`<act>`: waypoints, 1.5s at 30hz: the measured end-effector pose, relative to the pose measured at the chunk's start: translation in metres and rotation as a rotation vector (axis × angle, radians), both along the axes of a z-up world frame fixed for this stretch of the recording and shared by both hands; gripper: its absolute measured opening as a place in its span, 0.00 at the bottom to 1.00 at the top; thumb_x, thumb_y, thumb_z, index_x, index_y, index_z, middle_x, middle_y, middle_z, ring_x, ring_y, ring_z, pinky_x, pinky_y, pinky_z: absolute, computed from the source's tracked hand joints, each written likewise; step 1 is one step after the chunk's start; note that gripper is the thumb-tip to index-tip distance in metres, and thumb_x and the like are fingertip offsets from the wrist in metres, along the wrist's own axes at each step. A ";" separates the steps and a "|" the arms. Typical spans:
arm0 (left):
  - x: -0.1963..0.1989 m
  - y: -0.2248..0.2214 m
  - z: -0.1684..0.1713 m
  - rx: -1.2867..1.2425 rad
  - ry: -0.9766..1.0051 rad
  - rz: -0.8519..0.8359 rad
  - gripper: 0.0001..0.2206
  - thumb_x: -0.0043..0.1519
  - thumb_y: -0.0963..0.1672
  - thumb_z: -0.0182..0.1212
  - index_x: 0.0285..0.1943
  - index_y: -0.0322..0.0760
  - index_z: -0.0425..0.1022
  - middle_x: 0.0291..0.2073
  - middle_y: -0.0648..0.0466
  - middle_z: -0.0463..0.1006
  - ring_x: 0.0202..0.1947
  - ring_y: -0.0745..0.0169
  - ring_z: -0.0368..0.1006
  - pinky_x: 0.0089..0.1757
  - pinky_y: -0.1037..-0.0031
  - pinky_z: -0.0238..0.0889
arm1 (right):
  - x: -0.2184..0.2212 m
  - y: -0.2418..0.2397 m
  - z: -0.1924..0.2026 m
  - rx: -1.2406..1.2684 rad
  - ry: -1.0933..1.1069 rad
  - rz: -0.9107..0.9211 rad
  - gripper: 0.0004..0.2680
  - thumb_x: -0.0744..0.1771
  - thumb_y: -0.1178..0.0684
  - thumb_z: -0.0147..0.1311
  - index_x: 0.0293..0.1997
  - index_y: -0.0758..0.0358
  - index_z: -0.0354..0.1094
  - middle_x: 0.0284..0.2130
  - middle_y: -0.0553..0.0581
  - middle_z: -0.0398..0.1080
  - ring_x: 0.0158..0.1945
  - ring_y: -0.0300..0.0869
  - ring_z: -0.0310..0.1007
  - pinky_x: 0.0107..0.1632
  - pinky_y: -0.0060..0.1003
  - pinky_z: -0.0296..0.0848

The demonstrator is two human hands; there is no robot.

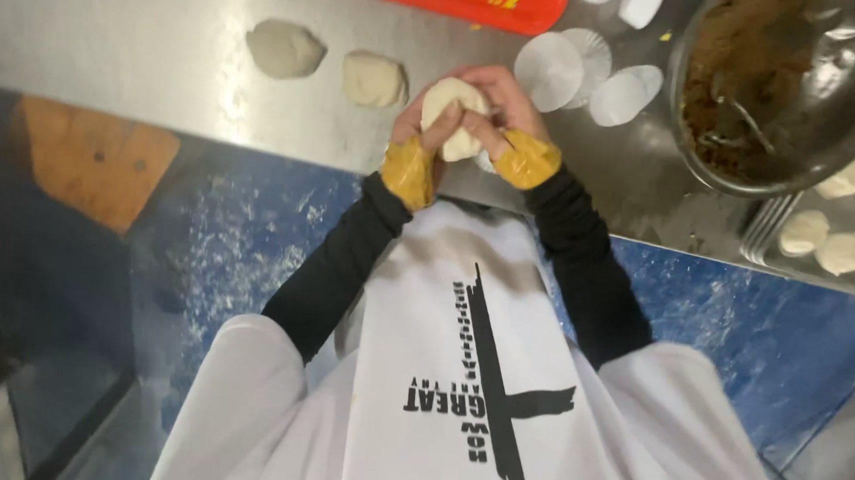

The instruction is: Filling and shaping dough into buns in a bakery production area.

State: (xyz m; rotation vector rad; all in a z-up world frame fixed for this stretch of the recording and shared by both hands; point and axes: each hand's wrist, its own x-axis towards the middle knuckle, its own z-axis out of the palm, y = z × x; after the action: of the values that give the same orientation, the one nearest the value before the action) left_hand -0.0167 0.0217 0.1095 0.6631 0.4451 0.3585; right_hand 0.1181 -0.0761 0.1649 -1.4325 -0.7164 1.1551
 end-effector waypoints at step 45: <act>0.098 -0.285 0.059 0.963 0.147 -0.221 0.43 0.66 0.61 0.53 0.78 0.32 0.41 0.66 0.44 0.72 0.65 0.57 0.73 0.65 0.66 0.67 | 0.077 -0.351 0.005 -0.032 -1.168 0.087 0.43 0.65 0.17 0.17 0.80 0.65 0.36 0.79 0.64 0.36 0.84 0.51 0.33 0.76 0.65 0.22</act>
State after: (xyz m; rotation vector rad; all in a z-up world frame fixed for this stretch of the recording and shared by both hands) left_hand 0.0811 -0.2629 0.1683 1.6701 0.3151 0.3030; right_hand 0.1950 -0.4272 0.1703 -2.0806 -1.5509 0.2715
